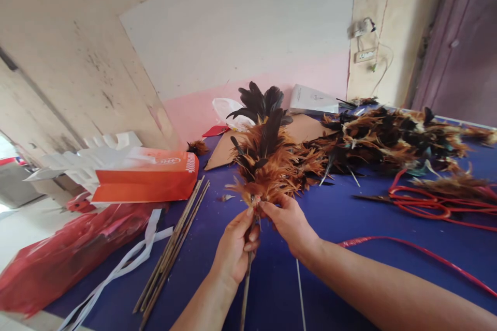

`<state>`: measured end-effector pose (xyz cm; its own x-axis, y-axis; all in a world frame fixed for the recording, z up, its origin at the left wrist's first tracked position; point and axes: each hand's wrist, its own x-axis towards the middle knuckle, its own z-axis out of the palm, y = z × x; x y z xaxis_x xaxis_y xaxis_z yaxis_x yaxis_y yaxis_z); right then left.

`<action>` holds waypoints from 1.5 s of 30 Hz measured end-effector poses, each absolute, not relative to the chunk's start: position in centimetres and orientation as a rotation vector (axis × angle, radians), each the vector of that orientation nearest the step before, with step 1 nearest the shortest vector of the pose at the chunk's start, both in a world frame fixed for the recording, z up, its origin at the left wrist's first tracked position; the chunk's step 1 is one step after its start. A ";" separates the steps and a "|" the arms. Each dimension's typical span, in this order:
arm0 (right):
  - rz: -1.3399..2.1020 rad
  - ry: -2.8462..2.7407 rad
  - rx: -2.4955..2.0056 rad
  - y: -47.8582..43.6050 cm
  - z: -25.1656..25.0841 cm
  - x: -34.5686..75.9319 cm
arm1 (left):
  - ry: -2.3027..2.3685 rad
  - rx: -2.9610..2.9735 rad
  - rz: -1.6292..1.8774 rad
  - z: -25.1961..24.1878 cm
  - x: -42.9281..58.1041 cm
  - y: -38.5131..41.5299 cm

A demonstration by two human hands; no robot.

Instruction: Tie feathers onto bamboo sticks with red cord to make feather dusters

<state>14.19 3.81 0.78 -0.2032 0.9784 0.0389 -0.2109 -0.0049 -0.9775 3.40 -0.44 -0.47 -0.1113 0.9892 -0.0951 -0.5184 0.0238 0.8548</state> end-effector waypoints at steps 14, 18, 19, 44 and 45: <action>1.803 -1.309 -0.931 4.3 0.7 15.3 | 0.979 0.692 1.480 -0.9 2.5 0.0; 1.401 -1.570 -0.960 4.0 1.0 15.4 | 0.987 0.714 1.542 -0.5 2.3 -0.2; 1.276 -1.646 -0.928 3.8 1.0 15.4 | 0.993 0.717 1.554 -0.3 2.3 -0.3; 0.452 -2.126 -0.753 -0.6 4.2 16.2 | 1.463 1.687 1.801 0.7 4.4 -2.6; 0.451 -2.155 -0.759 -0.6 4.4 16.4 | 1.485 1.712 1.787 0.6 4.2 -2.5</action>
